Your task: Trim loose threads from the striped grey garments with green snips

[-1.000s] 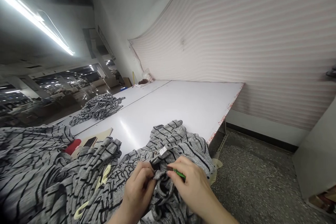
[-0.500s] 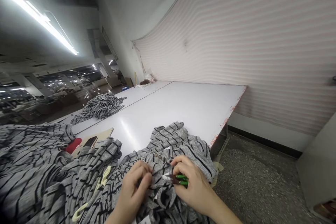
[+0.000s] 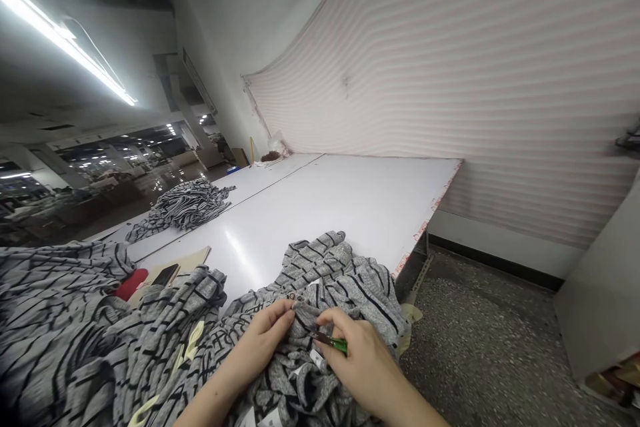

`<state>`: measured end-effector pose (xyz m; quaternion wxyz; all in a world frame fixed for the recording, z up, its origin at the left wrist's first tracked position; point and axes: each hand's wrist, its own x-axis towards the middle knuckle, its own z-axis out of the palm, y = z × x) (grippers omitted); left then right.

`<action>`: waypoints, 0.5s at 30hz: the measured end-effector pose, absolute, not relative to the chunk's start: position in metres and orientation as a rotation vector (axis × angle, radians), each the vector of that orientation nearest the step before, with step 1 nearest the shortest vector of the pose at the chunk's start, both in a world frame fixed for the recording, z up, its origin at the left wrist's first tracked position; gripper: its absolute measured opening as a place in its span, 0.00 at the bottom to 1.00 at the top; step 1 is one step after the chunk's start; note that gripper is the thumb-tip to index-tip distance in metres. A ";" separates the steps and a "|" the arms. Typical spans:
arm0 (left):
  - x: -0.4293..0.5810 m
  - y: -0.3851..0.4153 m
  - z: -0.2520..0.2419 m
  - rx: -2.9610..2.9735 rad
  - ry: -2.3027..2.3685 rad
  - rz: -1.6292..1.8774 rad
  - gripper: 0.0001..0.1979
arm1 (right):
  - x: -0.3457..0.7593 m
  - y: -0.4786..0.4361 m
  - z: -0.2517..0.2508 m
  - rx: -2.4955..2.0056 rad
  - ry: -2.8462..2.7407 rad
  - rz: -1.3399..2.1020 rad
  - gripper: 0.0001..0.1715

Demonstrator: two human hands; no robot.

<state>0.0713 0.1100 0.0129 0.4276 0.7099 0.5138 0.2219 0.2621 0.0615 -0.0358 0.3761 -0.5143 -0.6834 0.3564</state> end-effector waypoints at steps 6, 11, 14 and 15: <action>0.064 0.105 0.015 1.351 1.169 0.605 0.12 | 0.255 0.081 -0.033 -1.356 -1.642 0.971 0.16; 0.063 0.101 0.014 1.324 1.174 0.623 0.12 | 0.249 0.091 -0.027 -1.306 -1.660 1.017 0.17; 0.060 0.100 0.011 1.328 1.153 0.660 0.14 | 0.247 0.089 -0.024 -1.269 -1.681 0.906 0.15; 0.059 0.100 0.009 1.331 1.152 0.675 0.15 | 0.246 0.087 -0.022 -1.270 -1.699 0.875 0.14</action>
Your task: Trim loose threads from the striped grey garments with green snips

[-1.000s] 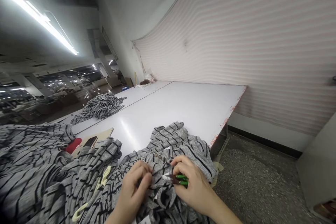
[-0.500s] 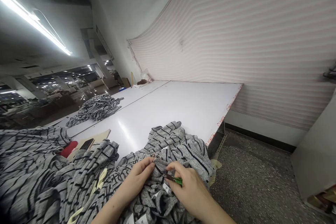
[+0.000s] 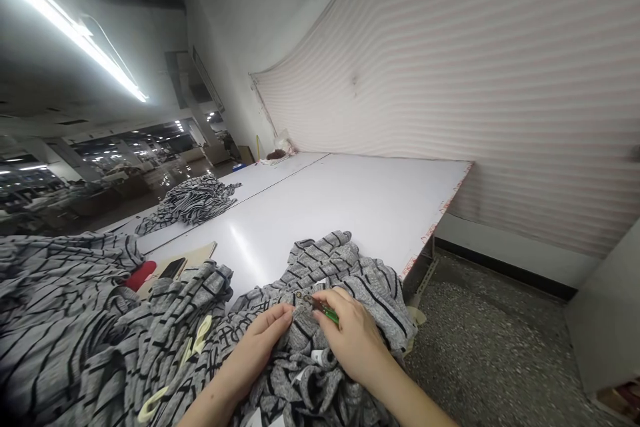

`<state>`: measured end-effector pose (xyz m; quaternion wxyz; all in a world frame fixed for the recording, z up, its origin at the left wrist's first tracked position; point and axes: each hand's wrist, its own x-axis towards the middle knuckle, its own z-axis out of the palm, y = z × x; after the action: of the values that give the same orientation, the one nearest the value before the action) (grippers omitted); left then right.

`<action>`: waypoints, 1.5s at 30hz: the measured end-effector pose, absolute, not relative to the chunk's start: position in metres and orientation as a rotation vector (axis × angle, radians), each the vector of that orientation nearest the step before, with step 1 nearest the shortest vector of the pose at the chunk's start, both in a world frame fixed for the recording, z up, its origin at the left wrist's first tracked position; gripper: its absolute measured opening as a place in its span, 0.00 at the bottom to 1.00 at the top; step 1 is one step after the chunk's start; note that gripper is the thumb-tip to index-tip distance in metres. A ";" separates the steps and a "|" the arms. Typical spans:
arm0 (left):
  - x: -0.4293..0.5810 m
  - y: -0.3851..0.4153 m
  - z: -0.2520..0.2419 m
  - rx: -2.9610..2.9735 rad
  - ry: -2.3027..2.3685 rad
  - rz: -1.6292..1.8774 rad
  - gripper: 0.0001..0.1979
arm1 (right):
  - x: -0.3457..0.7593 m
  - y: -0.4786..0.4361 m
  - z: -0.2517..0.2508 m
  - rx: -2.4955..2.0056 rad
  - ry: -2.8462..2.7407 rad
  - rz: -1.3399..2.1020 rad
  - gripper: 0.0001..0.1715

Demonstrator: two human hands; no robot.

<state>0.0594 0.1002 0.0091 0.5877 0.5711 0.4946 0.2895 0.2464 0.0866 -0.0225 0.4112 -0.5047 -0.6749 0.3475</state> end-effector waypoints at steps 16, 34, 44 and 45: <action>0.058 0.099 0.003 1.293 1.112 0.685 0.14 | 0.243 0.083 -0.023 -1.323 -1.898 0.550 0.14; 0.063 0.075 -0.013 2.292 1.178 0.925 0.12 | 0.272 0.067 -0.018 -1.131 -1.632 1.206 0.18; 0.051 0.078 0.027 1.850 1.192 0.063 0.23 | 0.237 0.105 -0.045 -1.379 -1.637 0.927 0.15; 0.045 0.073 0.023 1.817 1.182 0.079 0.21 | 0.232 0.102 -0.054 -1.428 -1.628 0.895 0.15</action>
<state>0.0451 0.0734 0.0230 0.4674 0.7406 0.4817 0.0323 0.2320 0.1017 -0.0540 0.3887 -0.5614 -0.6402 0.3518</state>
